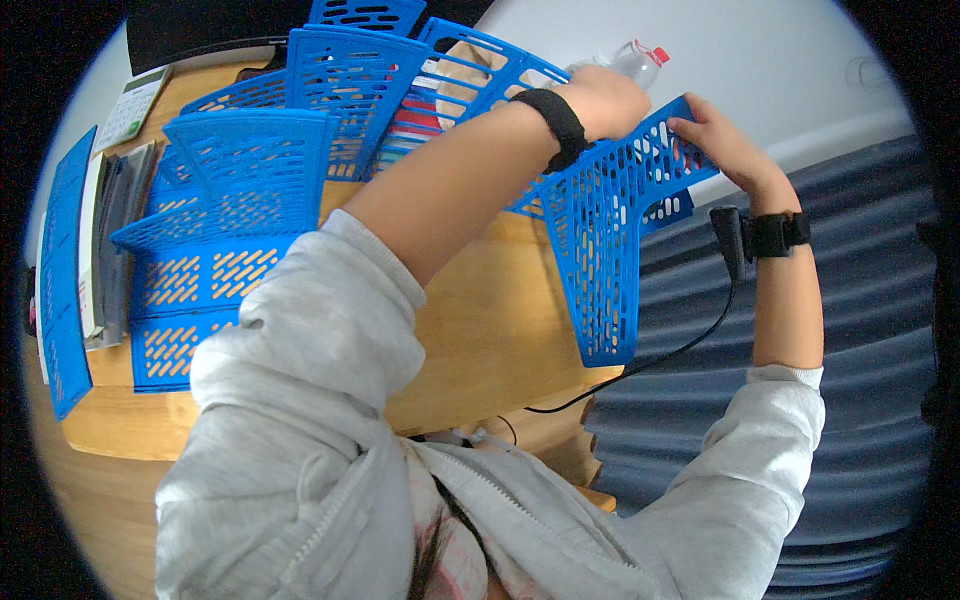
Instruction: The person assembles a blue plastic basket by snapping together multiple perforated panels. They align edges and press panels into place, forming a rectangular basket shape on a wooden table.
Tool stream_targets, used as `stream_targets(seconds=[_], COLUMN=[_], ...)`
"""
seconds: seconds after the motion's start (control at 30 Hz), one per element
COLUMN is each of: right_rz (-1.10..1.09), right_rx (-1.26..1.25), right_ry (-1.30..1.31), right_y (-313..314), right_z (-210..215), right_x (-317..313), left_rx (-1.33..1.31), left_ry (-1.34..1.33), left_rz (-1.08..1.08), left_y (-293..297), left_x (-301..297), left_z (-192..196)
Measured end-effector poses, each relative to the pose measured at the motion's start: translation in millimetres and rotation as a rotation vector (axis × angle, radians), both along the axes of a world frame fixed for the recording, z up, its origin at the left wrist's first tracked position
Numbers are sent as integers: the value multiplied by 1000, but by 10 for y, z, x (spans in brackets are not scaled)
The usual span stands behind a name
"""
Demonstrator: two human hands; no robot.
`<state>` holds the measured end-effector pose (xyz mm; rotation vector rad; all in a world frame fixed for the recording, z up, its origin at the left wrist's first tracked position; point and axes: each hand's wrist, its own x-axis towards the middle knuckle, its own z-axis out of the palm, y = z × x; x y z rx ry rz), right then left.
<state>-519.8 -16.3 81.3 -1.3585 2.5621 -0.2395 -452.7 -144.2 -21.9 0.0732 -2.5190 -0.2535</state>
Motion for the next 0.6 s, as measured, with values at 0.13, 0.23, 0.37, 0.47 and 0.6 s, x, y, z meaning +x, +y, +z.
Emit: stream_targets(seconds=[0.13,0.23,0.37,0.47,0.6], right_rz=[-114,-133,-140,-69,-51], right_rx=[-90,1,4,-27,-20], right_ry=[-108,-34,75,114,49], right_y=[-28,-73,-139,-95,-55], right_z=[-9,-10,-46,-75,-99], right_x=[82,150,136,82,11], left_rx=[-8,-14,18,63,53], left_ry=[17,49,48,0,16], left_rz=[-1,62,22,2,-13], left_y=[-9,-4,-40,-44,-33], left_x=[-32,-53,-61,-61,-56], left_z=[-31,-59,-54,-27,-35])
